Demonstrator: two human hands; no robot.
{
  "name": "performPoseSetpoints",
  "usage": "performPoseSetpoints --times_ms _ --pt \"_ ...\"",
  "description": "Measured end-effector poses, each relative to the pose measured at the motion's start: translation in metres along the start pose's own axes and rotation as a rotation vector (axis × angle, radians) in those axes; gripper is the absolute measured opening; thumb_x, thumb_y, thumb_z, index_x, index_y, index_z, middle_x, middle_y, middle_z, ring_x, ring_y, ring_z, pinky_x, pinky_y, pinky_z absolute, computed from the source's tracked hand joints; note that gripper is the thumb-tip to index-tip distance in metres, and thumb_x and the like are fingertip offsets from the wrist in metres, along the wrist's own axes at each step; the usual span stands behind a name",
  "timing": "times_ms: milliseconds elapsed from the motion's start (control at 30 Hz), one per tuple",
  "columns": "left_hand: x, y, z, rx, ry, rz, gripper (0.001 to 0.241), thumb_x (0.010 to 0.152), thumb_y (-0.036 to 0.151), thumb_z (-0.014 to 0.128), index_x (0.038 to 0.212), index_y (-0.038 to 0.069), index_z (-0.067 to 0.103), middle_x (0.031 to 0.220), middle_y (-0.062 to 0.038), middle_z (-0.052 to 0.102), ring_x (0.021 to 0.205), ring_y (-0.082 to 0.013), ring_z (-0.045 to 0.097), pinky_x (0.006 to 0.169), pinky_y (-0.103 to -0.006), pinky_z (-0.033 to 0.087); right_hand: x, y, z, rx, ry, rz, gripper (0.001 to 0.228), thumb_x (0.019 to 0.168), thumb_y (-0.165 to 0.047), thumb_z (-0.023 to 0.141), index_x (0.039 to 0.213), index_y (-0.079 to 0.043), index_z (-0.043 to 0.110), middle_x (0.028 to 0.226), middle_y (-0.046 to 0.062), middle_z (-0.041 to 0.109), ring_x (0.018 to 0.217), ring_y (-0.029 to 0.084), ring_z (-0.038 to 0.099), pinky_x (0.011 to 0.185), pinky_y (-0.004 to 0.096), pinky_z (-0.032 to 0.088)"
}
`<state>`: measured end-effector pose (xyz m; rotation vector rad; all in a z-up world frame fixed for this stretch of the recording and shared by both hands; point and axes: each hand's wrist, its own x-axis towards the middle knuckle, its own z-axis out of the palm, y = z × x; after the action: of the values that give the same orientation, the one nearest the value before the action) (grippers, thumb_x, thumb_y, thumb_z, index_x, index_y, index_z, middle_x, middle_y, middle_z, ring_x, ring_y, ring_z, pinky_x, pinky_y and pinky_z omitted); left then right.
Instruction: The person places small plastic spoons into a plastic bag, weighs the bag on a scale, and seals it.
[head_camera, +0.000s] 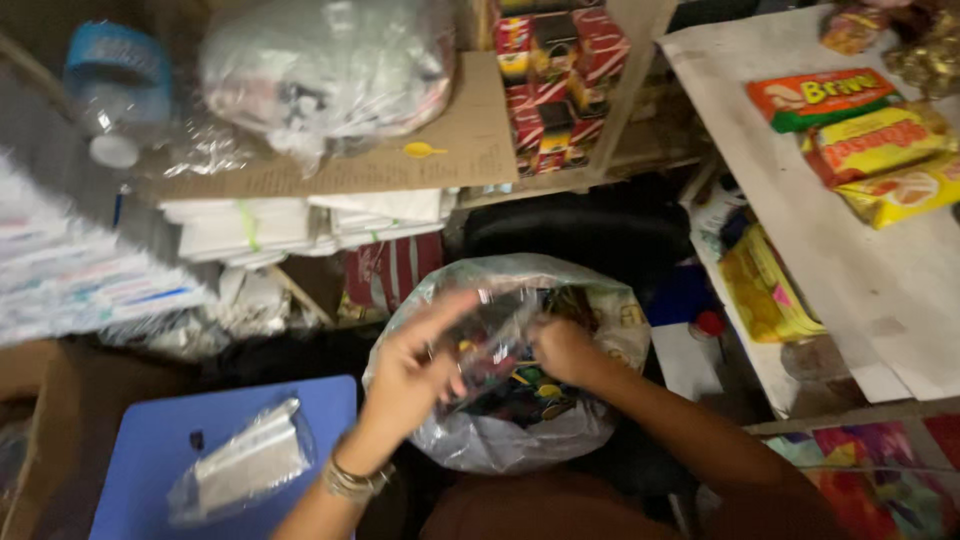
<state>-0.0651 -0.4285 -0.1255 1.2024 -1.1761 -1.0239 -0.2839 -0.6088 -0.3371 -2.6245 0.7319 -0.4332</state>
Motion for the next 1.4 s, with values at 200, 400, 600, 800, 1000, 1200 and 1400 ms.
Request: performPoseSetpoints --times_ms 200,400,600,800,1000,1200,1400 --pt "-0.027 -0.068 -0.001 -0.057 0.029 -0.088 0.065 0.080 -0.016 0.048 0.138 0.011 0.062 0.151 -0.010 0.055 0.055 -0.0068 0.063 0.046 -0.0207 0.051 0.019 -0.012 -0.043 -0.056 0.235 0.389 0.016 0.090 -0.019 0.064 0.099 -0.006 0.066 0.101 0.018 0.069 0.091 0.039 0.067 0.078 0.050 0.053" --pt "-0.039 -0.178 -0.019 0.032 0.131 0.051 0.061 0.071 -0.018 0.050 0.123 0.004 0.072 0.147 -0.016 0.060 0.059 -0.0145 0.075 0.043 -0.0248 0.052 0.039 0.010 -0.014 -0.523 -0.001 0.555 0.040 0.076 -0.024 0.069 0.113 -0.008 0.073 0.115 0.019 0.072 0.110 0.039 0.069 0.086 0.055 0.055" --pt "-0.008 -0.257 -0.043 -0.021 -0.324 0.243 0.051 0.094 -0.010 0.057 0.145 -0.002 0.053 0.149 -0.025 0.052 0.130 -0.0240 0.056 0.107 -0.0373 0.044 0.057 0.033 0.013 -0.349 -0.232 0.708 0.041 0.073 -0.024 0.078 0.108 -0.004 0.072 0.113 0.021 0.069 0.107 0.039 0.066 0.094 0.053 0.051" --pt "-0.026 -0.156 0.002 -0.147 0.147 0.043 0.055 0.079 -0.013 0.048 0.127 0.004 0.070 0.134 -0.019 0.072 0.051 -0.0151 0.072 0.043 -0.0270 0.056 0.031 0.054 0.028 -0.300 -0.127 0.610 0.058 0.066 -0.020 0.080 0.117 0.003 0.064 0.108 0.024 0.069 0.102 0.041 0.068 0.098 0.051 0.049" --pt "-0.011 -0.077 0.004 -0.109 0.174 -0.049 0.067 0.076 -0.017 0.048 0.133 0.011 0.069 0.138 -0.012 0.068 0.050 -0.0114 0.068 0.039 -0.0236 0.048 0.023 0.059 0.038 -0.249 -0.020 0.662 0.075 0.071 -0.029 0.081 0.133 0.001 0.050 0.137 0.030 0.051 0.121 0.046 0.054 0.101 0.051 0.044" --pt "-0.009 -0.064 -0.001 -0.135 0.259 -0.039 0.065 0.077 -0.016 0.047 0.134 0.010 0.066 0.136 -0.010 0.068 0.051 -0.0097 0.064 0.042 -0.0221 0.047 0.021 0.064 0.039 -0.135 0.135 0.495 0.091 0.065 -0.028 0.084 0.140 0.002 0.043 0.140 0.031 0.051 0.128 0.051 0.049 0.108 0.054 0.039" --pt "-0.010 -0.061 -0.015 -0.176 0.312 -0.160 0.061 0.083 -0.013 0.047 0.136 0.010 0.067 0.120 -0.012 0.075 0.052 -0.0097 0.064 0.043 -0.0228 0.046 0.011 0.005 0.006 -0.152 -0.047 0.539 0.093 0.065 -0.046 0.081 0.146 -0.015 0.047 0.136 0.022 0.061 0.123 0.042 0.059 0.103 0.053 0.045"
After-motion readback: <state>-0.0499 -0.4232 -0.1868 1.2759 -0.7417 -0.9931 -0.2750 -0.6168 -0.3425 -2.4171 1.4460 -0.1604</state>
